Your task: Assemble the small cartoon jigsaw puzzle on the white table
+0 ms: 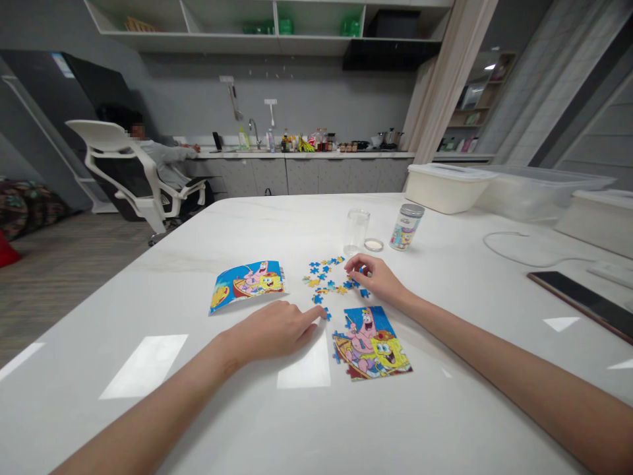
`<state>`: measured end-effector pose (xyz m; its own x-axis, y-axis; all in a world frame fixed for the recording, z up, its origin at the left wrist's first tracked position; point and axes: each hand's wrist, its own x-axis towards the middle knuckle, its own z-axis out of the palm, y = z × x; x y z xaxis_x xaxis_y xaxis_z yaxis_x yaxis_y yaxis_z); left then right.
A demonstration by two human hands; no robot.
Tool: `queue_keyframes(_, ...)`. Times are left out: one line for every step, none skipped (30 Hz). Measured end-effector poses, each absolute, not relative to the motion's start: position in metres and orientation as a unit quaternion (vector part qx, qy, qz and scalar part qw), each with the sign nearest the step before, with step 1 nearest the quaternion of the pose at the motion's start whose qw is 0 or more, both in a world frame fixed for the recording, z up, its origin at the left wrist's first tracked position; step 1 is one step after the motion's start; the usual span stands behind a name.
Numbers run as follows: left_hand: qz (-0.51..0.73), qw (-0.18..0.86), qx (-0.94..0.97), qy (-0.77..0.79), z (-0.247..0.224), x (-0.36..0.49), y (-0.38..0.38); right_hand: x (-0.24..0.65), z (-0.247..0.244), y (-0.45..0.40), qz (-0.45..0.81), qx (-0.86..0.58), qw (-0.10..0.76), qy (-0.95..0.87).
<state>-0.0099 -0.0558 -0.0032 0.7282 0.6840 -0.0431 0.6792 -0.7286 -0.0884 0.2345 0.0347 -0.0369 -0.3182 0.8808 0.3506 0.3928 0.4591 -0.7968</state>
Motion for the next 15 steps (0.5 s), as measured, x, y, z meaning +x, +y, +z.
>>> queue_keyframes(0.037, 0.034, -0.929, -0.367, -0.0032, -0.0100, -0.0558, 0.2341, -0.0363, 0.0331, 0.271, -0.425, 0.384, -0.774)
queue_keyframes(0.037, 0.034, -0.928, -0.368, -0.0033, -0.0101, -0.0558, 0.2333, -0.0359, 0.0316, 0.244, -0.425, 0.366, -0.791)
queue_keyframes(0.038, 0.034, -0.928, -0.368, -0.0033, -0.0102, -0.0559, 0.2324, -0.0356, 0.0300, 0.226, -0.423, 0.348, -0.805)
queue_keyframes(0.039, 0.033, -0.928, -0.369, -0.0033, -0.0102, -0.0559, 0.2313, -0.0354, 0.0287, 0.214, -0.422, 0.333, -0.816)
queue_keyframes(0.039, 0.033, -0.928, -0.369, -0.0033, -0.0102, -0.0559, 0.2303, -0.0352, 0.0277, 0.205, -0.424, 0.320, -0.822)
queue_keyframes(0.039, 0.033, -0.928, -0.369, -0.0034, -0.0102, -0.0559, 0.2294, -0.0352, 0.0269, 0.199, -0.426, 0.311, -0.826)
queue_keyframes(0.039, 0.034, -0.928, -0.369, -0.0034, -0.0102, -0.0557, 0.2288, -0.0351, 0.0266, 0.194, -0.429, 0.306, -0.827)
queue_keyframes(0.038, 0.036, -0.928, -0.369, -0.0036, -0.0102, -0.0554, 0.2283, -0.0352, 0.0266, 0.191, -0.430, 0.304, -0.828)
queue_keyframes(0.037, 0.038, -0.928, -0.368, -0.0038, -0.0102, -0.0551, 0.2282, -0.0352, 0.0268, 0.189, -0.430, 0.303, -0.829)
queue_keyframes(0.035, 0.039, -0.928, -0.368, -0.0042, -0.0104, -0.0547, 0.2282, -0.0353, 0.0272, 0.187, -0.428, 0.301, -0.831)
queue_keyframes(0.033, 0.039, -0.929, -0.367, -0.0047, -0.0106, -0.0543, 0.2284, -0.0355, 0.0277, 0.185, -0.426, 0.300, -0.833)
queue_keyframes(0.029, 0.038, -0.930, -0.365, -0.0053, -0.0109, -0.0539, 0.2287, -0.0357, 0.0283, 0.183, -0.425, 0.300, -0.834)
queue_keyframes(0.026, 0.036, -0.930, -0.364, -0.0059, -0.0112, -0.0537, 0.2291, -0.0361, 0.0288, 0.182, -0.426, 0.301, -0.834)
queue_keyframes(0.022, 0.034, -0.931, -0.364, -0.0065, -0.0116, -0.0534, 0.2294, -0.0364, 0.0293, 0.181, -0.428, 0.302, -0.832)
queue_keyframes(0.018, 0.030, -0.931, -0.363, -0.0071, -0.0119, -0.0533, 0.2297, -0.0367, 0.0297, 0.181, -0.430, 0.304, -0.830)
